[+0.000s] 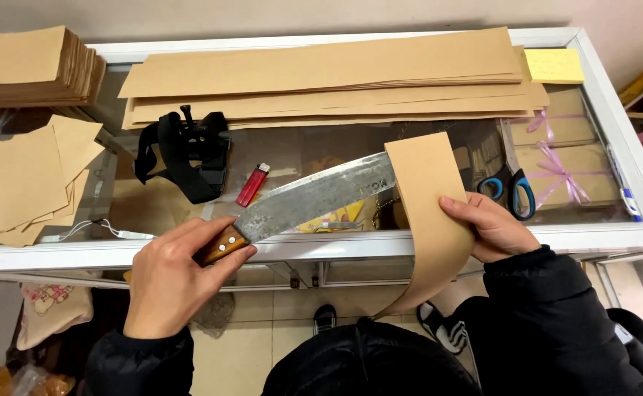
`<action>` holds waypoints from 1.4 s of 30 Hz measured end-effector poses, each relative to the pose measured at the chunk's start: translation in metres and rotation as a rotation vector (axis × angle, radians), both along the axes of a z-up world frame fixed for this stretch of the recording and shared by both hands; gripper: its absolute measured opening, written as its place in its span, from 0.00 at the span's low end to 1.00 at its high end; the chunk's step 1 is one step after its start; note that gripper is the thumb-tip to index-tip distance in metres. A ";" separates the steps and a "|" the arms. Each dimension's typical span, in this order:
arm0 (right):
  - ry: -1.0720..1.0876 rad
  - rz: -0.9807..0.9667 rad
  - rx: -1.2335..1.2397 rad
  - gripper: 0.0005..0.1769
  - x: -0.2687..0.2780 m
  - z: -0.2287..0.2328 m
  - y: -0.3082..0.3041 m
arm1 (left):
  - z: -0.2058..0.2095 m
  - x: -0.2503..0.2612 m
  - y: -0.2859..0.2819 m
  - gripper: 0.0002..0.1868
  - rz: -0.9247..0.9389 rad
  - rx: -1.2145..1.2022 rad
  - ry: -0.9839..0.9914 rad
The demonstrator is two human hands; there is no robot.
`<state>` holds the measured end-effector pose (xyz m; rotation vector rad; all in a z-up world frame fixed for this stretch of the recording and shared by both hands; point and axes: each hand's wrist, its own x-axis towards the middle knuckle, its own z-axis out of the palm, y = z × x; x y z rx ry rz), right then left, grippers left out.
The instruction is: Cutting long brown paper strips into smaller pieces using a large knife on a glass counter.
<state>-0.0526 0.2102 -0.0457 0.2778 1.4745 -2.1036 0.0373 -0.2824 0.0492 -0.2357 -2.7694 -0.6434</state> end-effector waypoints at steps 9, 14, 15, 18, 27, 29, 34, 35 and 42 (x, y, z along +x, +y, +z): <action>0.081 -0.098 0.419 0.21 0.016 0.061 -0.059 | -0.008 -0.008 0.019 0.26 -0.048 -0.042 0.098; 0.103 -0.033 0.426 0.19 0.020 0.059 -0.077 | -0.008 -0.019 0.053 0.24 -0.083 -0.008 0.107; 0.119 -0.009 0.432 0.18 0.020 0.056 -0.079 | -0.007 -0.021 0.061 0.23 -0.104 0.002 0.124; 0.126 0.037 0.462 0.20 0.023 0.061 -0.085 | -0.006 -0.025 0.071 0.26 -0.142 -0.008 0.137; 0.247 0.006 0.416 0.13 0.023 0.067 -0.087 | -0.001 -0.026 0.070 0.24 -0.114 0.061 0.039; 0.253 0.009 0.411 0.13 0.021 0.066 -0.085 | 0.001 -0.026 0.069 0.25 -0.113 0.060 0.032; 0.256 0.017 0.403 0.13 0.019 0.070 -0.081 | 0.005 -0.023 0.068 0.26 -0.113 0.053 0.018; 0.257 0.026 0.399 0.13 0.018 0.071 -0.080 | 0.006 -0.023 0.068 0.26 -0.117 0.053 0.022; 0.216 0.008 0.298 0.15 0.016 0.056 -0.076 | 0.001 -0.024 0.075 0.24 -0.116 -0.006 0.092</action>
